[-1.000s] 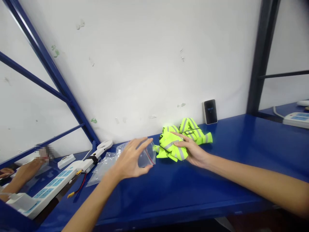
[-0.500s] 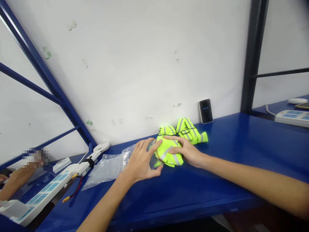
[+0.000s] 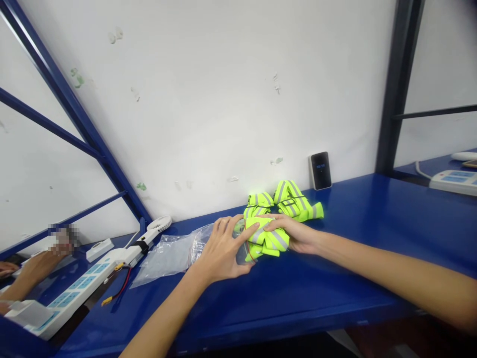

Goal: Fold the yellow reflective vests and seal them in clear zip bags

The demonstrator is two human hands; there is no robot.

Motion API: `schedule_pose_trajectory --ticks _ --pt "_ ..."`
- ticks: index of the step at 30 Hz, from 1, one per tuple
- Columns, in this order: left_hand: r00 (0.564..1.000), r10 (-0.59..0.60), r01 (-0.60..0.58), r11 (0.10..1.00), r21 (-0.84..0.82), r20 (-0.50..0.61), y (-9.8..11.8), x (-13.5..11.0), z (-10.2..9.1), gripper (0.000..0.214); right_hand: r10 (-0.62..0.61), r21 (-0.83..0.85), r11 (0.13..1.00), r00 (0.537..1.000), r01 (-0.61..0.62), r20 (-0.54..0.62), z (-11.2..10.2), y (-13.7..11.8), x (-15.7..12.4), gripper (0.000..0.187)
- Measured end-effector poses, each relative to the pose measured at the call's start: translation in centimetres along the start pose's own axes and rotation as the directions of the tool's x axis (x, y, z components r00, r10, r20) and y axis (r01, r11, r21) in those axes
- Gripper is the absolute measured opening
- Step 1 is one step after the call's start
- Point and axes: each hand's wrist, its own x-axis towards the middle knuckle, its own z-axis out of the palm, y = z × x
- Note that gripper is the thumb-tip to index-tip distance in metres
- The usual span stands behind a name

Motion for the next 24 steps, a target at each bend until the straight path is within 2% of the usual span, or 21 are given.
schedule_pose_trajectory --ticks 2,5,8,13,19,21,24 --pt "0.999 -0.001 0.001 1.0 0.0 -0.039 0.03 -0.16 0.12 0.088 0.001 0.016 1.0 1.0 -0.001 0.011 0.05 0.08 0.04 0.048" --pt "0.997 -0.013 0.013 1.0 -0.005 -0.074 0.01 -0.26 0.21 0.089 -0.015 0.005 1.0 0.999 0.015 -0.038 0.29 0.2 -0.03 0.052" --pt "0.999 -0.024 0.022 0.999 -0.043 -0.037 0.08 -0.26 0.02 0.091 -0.028 -0.058 0.998 0.995 0.022 -0.092 0.33 0.35 -0.11 0.055" --pt "0.995 -0.095 0.098 0.984 -0.146 0.026 0.29 -0.27 -0.33 0.096 -0.06 -0.22 0.975 0.994 0.039 -0.089 -0.11 0.54 -0.16 0.057" --pt "0.965 -0.257 0.261 0.961 -0.093 0.044 0.18 -0.06 -0.04 0.107 -0.242 -0.544 0.827 0.963 0.14 -0.12 0.15 0.06 -0.51 0.054" --pt "0.961 -0.274 0.276 0.959 -0.057 0.042 0.29 -0.01 0.06 0.109 -0.222 -0.551 0.827 0.965 0.112 -0.138 0.32 0.01 -0.6 0.052" --pt "0.965 -0.258 0.259 0.965 -0.034 0.044 0.58 -0.1 0.36 0.111 -0.123 -0.464 0.885 0.98 0.036 -0.159 0.44 0.28 -0.58 0.049"
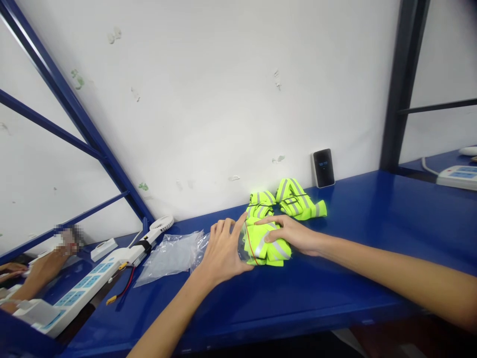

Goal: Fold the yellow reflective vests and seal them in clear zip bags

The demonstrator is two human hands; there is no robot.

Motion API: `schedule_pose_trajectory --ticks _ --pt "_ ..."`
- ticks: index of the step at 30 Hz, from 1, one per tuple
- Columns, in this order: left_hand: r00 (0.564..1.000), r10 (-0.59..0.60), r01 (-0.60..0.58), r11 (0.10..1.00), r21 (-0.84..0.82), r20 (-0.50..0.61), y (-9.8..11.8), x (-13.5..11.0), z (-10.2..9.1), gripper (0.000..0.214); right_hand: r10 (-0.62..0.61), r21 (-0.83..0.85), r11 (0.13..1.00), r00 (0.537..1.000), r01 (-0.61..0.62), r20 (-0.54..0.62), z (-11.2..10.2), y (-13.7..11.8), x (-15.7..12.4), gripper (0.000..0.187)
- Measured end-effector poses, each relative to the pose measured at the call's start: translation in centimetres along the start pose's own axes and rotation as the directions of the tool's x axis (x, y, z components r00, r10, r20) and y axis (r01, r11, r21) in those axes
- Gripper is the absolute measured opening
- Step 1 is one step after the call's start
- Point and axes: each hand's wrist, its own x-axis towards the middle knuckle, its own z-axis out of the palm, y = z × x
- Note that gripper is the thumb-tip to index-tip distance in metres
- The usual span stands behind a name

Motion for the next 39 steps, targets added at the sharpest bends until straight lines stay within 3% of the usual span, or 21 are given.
schedule_pose_trajectory --ticks 3,7,13,22,26,30,35,39 --pt "0.998 0.06 -0.06 0.998 -0.012 -0.006 0.2 -0.4 0.5 0.109 0.023 0.027 0.999 0.999 -0.024 0.032 0.2 0.3 0.1 0.046" --pt "0.99 0.129 -0.129 0.992 -0.01 -0.061 0.4 -0.9 1.0 0.101 -0.036 -0.004 0.999 0.998 0.036 0.054 0.1 0.3 0.1 0.047" --pt "0.998 0.04 -0.043 0.996 -0.073 -0.038 0.2 -0.6 1.1 0.103 -0.015 0.041 0.999 0.994 0.01 0.112 -0.3 -0.1 0.2 0.047" --pt "0.996 0.083 -0.08 0.988 -0.131 0.015 1.0 -0.3 1.8 0.099 0.015 0.08 0.997 0.996 -0.022 0.087 -0.1 0.5 0.1 0.061" --pt "1.0 0.008 -0.011 0.993 -0.118 -0.029 1.0 -0.2 2.4 0.104 -0.08 -0.026 0.996 0.995 0.082 0.066 -0.4 0.2 -0.1 0.06" --pt "0.996 -0.055 0.047 0.993 -0.109 -0.071 0.9 0.0 3.0 0.108 -0.16 -0.111 0.979 0.98 0.173 0.115 -0.8 -0.2 -0.1 0.067" --pt "0.993 -0.064 0.054 0.993 -0.103 -0.097 0.3 0.0 3.9 0.106 -0.186 -0.289 0.937 0.98 0.197 0.066 -0.9 0.2 0.4 0.033" --pt "0.991 -0.039 0.029 0.996 -0.083 -0.124 -0.1 -0.3 4.6 0.098 -0.166 -0.364 0.917 0.986 0.166 0.031 -0.7 0.9 0.8 0.031"
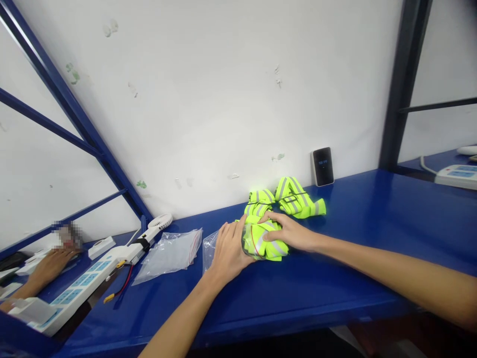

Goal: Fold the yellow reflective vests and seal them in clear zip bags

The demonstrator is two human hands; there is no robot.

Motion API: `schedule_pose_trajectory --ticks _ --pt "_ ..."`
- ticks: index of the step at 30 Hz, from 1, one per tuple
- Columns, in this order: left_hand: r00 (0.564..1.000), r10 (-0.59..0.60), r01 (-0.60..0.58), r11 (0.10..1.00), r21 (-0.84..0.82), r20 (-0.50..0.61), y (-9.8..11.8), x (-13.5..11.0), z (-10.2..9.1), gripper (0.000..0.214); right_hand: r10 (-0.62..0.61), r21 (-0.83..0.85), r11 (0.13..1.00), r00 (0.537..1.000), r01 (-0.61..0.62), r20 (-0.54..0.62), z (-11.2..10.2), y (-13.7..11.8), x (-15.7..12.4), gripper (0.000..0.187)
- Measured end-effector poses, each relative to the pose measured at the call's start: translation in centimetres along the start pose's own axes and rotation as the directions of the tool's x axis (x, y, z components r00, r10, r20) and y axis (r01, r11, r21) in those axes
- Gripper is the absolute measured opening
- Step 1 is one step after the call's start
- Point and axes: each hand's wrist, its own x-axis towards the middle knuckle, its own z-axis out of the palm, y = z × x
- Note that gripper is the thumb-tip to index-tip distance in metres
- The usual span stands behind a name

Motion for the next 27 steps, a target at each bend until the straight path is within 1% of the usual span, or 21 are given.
schedule_pose_trajectory --ticks 2,4,7,9,12,15,18,21,24,27 --pt "1.0 0.017 -0.016 1.0 0.01 -0.012 -0.1 -0.3 0.2 0.098 0.031 -0.003 1.0 0.999 -0.031 0.007 0.1 0.3 0.0 0.031" --pt "1.0 0.023 -0.023 1.0 0.014 -0.012 0.0 -0.5 0.4 0.097 0.033 -0.01 0.999 0.999 -0.033 0.01 0.2 0.4 -0.1 0.032" --pt "1.0 0.027 -0.027 0.999 0.018 -0.003 0.4 -0.7 0.6 0.093 -0.046 -0.026 0.999 0.999 0.046 0.018 0.2 0.7 0.0 0.033" --pt "1.0 0.028 -0.028 0.999 0.02 -0.001 0.7 -0.7 0.7 0.089 -0.101 -0.024 0.995 0.995 0.102 0.016 0.4 0.8 0.1 0.03" --pt "1.0 0.004 -0.003 1.0 0.016 -0.012 1.0 -0.7 0.9 0.087 -0.131 0.0 0.991 0.991 0.131 -0.028 0.8 1.2 0.3 0.031" --pt "0.998 -0.054 0.054 0.998 0.007 -0.034 1.2 -0.7 1.0 0.084 -0.091 0.028 0.995 0.991 0.094 -0.098 1.2 1.5 0.4 0.026" --pt "0.995 -0.081 0.082 0.996 0.017 -0.052 1.5 -0.7 0.9 0.084 -0.03 0.094 0.995 0.992 0.042 -0.126 1.4 1.7 0.4 0.02" --pt "0.997 -0.037 0.041 0.998 0.054 -0.068 1.7 -0.7 0.7 0.084 -0.029 0.09 0.995 0.992 0.041 -0.124 1.5 1.5 0.3 0.017" --pt "0.997 0.015 -0.007 0.995 0.097 -0.082 2.0 -0.7 0.5 0.082 -0.06 0.038 0.997 0.989 0.066 -0.137 1.5 1.4 0.3 0.014" --pt "0.995 0.036 -0.025 0.993 0.114 -0.09 2.2 -0.6 0.3 0.082 -0.103 0.013 0.994 0.985 0.106 -0.135 1.5 1.5 0.4 0.016"
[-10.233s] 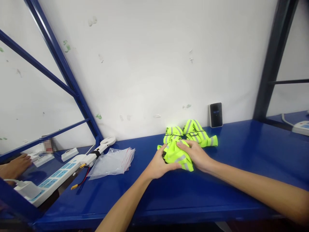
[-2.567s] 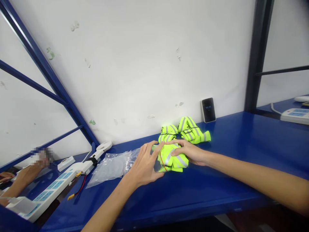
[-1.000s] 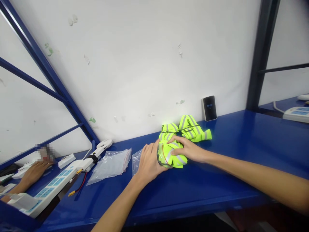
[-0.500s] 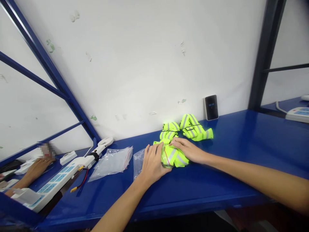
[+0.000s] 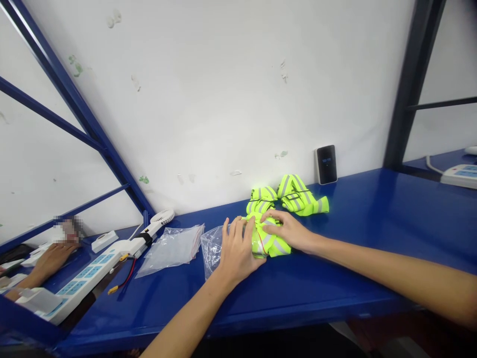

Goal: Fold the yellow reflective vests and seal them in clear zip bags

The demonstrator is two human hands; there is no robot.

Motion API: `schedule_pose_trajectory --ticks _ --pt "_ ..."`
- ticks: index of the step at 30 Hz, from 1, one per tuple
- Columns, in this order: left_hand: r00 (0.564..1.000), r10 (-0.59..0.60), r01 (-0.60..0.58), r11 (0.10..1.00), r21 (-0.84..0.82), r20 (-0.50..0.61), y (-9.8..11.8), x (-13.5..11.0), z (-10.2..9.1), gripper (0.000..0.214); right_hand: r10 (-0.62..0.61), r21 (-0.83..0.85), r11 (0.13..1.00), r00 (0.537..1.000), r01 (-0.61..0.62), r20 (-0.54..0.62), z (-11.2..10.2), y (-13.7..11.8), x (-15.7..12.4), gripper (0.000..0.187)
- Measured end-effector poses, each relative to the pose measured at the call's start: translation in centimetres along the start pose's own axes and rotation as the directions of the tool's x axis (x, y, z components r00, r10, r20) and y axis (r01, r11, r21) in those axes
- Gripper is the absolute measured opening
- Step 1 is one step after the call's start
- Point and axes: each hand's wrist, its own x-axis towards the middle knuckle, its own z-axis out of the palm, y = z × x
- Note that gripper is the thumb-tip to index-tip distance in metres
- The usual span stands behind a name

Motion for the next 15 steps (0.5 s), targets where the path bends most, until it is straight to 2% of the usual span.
schedule_pose_trajectory --ticks 8,11,15 --pt "0.999 -0.041 0.042 0.998 -0.048 0.013 0.7 0.5 -0.6 0.084 -0.148 -0.048 0.988 0.989 0.147 -0.024 -0.3 0.0 0.3 0.02" --pt "0.998 -0.065 0.065 0.997 -0.042 -0.011 0.6 0.5 -0.5 0.082 -0.147 -0.049 0.988 0.989 0.146 -0.018 -0.4 0.2 0.6 0.019" --pt "0.997 -0.066 0.065 0.998 -0.026 -0.031 0.6 0.3 -0.2 0.079 -0.087 -0.05 0.995 0.996 0.087 -0.011 -0.3 0.5 1.0 0.02"
